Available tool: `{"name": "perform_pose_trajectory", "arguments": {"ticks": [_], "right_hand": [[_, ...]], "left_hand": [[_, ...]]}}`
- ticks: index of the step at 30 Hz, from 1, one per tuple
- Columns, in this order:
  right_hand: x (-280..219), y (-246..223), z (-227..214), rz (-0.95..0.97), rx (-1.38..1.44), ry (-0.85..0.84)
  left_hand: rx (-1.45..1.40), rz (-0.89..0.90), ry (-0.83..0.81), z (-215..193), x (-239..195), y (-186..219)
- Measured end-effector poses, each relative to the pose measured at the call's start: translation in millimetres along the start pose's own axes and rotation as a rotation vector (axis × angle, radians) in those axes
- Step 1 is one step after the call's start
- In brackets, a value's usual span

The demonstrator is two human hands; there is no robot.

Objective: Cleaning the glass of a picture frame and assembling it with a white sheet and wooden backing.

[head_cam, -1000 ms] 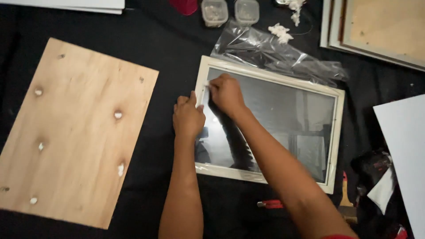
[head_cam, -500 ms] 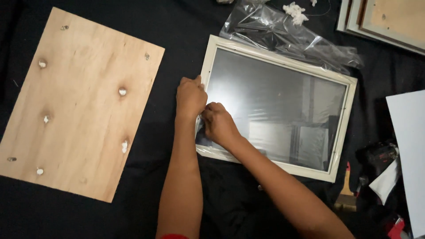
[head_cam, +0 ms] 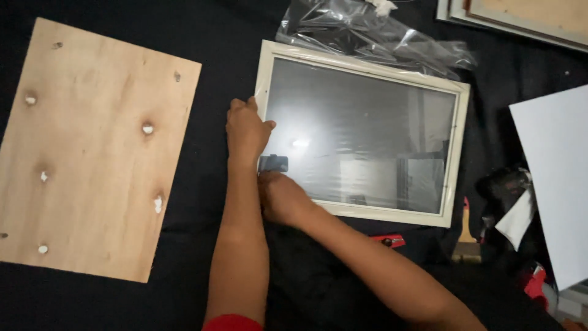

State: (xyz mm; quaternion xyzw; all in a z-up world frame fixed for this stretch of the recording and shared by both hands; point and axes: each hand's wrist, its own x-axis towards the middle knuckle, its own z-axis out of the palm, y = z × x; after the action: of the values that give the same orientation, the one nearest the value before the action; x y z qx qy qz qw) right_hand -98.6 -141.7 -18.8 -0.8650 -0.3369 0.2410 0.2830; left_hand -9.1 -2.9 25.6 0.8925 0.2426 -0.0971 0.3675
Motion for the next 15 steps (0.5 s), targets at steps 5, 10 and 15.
{"name": "perform_pose_trajectory", "arguments": {"ticks": [5,10,15], "right_hand": [[-16.0,17.0,-34.4,-0.036,-0.095,0.073],[-81.6,28.7,-74.7,0.011,-0.444,0.16],[-139.7,112.4,-102.0,0.426,-0.76,0.279]], "left_hand": [[0.032,0.006,-0.008,-1.9,0.6,-1.9],[0.086,0.066,0.043,15.1,14.6,-13.5],[0.15,0.046,0.059,16.3,15.0,-11.3]]}}
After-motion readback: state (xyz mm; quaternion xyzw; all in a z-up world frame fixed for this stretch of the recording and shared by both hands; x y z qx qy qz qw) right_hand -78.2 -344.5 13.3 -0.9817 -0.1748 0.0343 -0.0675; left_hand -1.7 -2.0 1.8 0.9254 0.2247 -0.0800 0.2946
